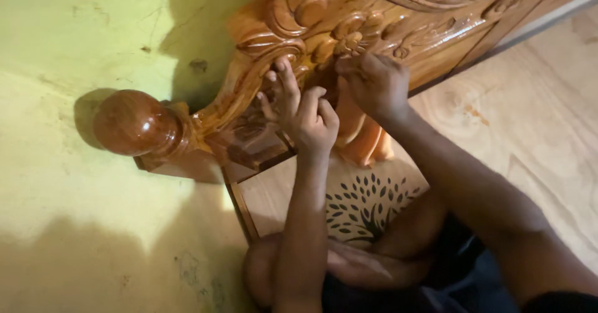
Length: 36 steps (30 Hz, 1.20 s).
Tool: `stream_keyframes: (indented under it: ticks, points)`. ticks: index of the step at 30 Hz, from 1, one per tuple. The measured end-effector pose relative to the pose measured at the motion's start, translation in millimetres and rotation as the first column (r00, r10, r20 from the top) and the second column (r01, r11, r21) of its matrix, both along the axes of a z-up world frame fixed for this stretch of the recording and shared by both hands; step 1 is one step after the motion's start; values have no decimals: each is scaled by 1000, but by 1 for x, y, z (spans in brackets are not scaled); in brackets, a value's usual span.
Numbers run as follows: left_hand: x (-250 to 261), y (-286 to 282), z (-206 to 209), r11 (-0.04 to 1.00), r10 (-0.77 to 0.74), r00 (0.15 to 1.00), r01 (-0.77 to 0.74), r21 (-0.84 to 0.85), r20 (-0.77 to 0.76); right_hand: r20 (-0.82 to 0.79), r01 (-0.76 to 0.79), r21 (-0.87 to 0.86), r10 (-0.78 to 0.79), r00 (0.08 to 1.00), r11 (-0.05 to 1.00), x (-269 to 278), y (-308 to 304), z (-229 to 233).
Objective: The person wipes a carved wooden headboard with an orange cloth. They sit on the floor and use the cloth to clean the intricate carvings and surfaces of the headboard.
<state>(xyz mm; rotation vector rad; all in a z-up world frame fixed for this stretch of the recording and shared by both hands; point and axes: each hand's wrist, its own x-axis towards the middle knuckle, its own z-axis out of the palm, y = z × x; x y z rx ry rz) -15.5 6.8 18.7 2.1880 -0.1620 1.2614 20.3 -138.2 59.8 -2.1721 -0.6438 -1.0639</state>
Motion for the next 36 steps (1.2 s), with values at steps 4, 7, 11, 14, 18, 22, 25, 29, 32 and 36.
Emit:
stream_keyframes:
  ticks: [4, 7, 11, 14, 18, 22, 25, 29, 32, 36]
  points:
    - [3, 2, 7, 1000, 15, 1000, -15, 5, -9, 128, -21, -3, 21, 992, 1000, 3, 14, 12]
    - [-4, 5, 1, 1000, -6, 1000, 6, -9, -23, 143, 7, -75, 3, 990, 997, 7, 13, 3]
    - [4, 0, 1, 1000, -27, 999, 28, -13, 19, 124, 49, -169, -28, 992, 984, 3, -7, 3]
    - [5, -3, 0, 999, -26, 999, 26, -20, 20, 166, 62, -125, -41, 985, 990, 0, -3, 6]
    - [2, 3, 0, 1000, -10, 1000, 10, 16, 6, 221, 51, -121, -23, 975, 991, 20, 11, 2]
    - [1, 2, 4, 999, -34, 999, 33, -26, -10, 124, 71, -263, -39, 992, 962, 6, -8, 5]
    - [0, -2, 3, 998, -54, 998, 54, -35, -10, 111, 90, -247, -64, 992, 965, 0, -2, 14]
    - [4, 4, 2, 1000, -17, 1000, 17, 7, 15, 123, -35, -202, 60, 991, 979, 0, 24, 19]
    - [4, 5, 1, 999, -32, 999, 32, -11, -2, 110, -77, -231, 105, 988, 970, 12, 17, 11]
    - [0, 5, 2, 999, -47, 999, 47, -16, -25, 79, -25, -211, 43, 996, 977, 23, -7, -10]
